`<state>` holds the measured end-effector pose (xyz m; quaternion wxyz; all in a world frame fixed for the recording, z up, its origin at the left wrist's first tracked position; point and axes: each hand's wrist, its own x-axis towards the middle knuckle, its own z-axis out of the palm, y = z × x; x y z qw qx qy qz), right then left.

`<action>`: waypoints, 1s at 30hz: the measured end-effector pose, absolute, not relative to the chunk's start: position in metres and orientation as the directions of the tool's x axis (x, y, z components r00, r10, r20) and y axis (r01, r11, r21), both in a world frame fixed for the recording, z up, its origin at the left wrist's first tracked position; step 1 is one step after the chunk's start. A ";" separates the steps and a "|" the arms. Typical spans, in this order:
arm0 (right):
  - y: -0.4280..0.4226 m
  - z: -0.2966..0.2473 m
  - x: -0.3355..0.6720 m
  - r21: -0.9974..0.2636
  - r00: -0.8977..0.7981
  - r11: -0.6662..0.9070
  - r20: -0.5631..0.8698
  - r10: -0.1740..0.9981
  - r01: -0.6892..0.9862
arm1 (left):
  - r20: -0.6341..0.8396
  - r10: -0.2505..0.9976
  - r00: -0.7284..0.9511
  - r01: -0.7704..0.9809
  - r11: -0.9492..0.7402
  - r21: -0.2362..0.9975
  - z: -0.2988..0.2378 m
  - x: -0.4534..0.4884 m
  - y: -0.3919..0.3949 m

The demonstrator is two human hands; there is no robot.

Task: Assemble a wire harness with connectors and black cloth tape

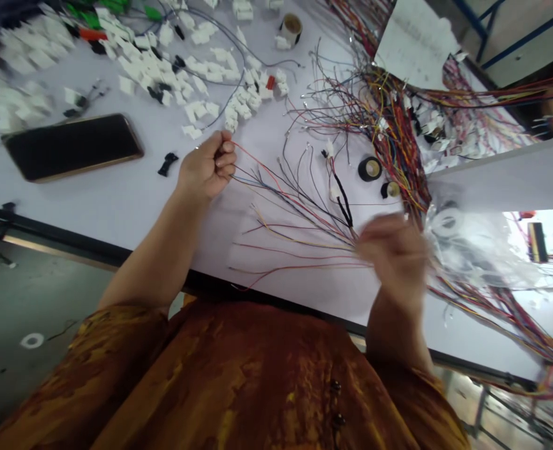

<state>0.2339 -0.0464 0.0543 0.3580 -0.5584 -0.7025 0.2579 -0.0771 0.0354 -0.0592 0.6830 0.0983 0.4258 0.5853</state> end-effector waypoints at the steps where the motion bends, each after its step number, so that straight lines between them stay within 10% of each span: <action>1: -0.052 0.053 0.222 -0.762 -0.246 0.294 0.181 0.952 0.577 | -0.445 0.894 -0.056 -0.692 0.287 0.663 -0.058 -0.078 0.036; 6: -0.002 0.021 0.158 -0.780 -0.476 0.413 0.170 0.863 0.470 | -0.316 0.946 -0.075 -0.589 0.214 0.779 -0.046 -0.083 0.034; 13: 0.066 -0.020 0.081 -0.883 -0.721 -0.200 -0.463 0.516 0.424 | -0.080 0.992 -0.099 -0.339 0.041 0.940 -0.044 -0.090 0.033; 22: 0.064 -0.069 0.036 -0.940 -0.514 -0.314 -0.338 0.789 0.136 | 0.077 0.935 -0.346 0.294 0.030 0.955 -0.045 -0.188 0.052; 30: 0.055 -0.078 0.044 -0.965 -0.374 -0.244 -0.190 0.908 -0.101 | 0.059 0.997 -0.049 0.759 -0.001 0.651 -0.063 -0.180 0.095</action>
